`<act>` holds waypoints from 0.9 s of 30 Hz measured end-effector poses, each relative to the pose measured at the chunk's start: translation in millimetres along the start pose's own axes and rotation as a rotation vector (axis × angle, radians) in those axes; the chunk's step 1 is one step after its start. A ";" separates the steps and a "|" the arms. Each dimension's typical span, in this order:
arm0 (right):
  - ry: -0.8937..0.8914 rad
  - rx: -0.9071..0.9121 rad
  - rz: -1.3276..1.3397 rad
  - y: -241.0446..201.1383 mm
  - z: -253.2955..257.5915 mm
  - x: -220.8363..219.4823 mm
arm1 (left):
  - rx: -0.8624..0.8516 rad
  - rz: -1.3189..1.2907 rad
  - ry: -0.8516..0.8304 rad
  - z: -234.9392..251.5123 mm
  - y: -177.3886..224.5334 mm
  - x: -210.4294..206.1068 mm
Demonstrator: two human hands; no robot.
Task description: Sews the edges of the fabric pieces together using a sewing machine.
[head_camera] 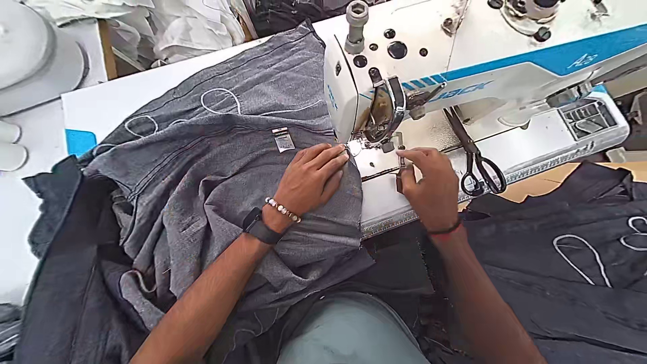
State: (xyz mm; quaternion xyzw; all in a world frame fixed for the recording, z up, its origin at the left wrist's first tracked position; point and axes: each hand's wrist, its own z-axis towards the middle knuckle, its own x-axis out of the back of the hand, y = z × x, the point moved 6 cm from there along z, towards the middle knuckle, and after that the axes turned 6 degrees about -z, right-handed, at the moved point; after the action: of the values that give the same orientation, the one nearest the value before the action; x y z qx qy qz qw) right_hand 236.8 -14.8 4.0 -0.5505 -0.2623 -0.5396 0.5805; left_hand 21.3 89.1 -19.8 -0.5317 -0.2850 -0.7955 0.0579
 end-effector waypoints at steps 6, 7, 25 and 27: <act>-0.010 0.135 0.015 -25.7 11.7 -32.5 | 0.020 -0.008 -0.047 -6.4 -6.0 -0.1; 0.034 0.133 0.017 -35.2 12.0 -37.2 | 0.019 -0.006 -0.053 -5.6 -7.2 -0.1; 0.225 0.159 -0.098 -67.4 -29.0 -46.4 | -0.068 0.027 -0.085 5.4 -12.1 3.5; 0.224 0.109 -0.056 -62.6 -27.0 -44.0 | 0.009 0.050 -0.071 2.2 -1.0 -1.7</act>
State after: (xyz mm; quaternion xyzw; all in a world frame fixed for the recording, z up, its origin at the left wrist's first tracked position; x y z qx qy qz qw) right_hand 159.4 -13.0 -20.2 -0.4469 -0.2402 -0.5987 0.6197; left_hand 23.4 90.7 -21.1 -0.5663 -0.2772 -0.7730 0.0699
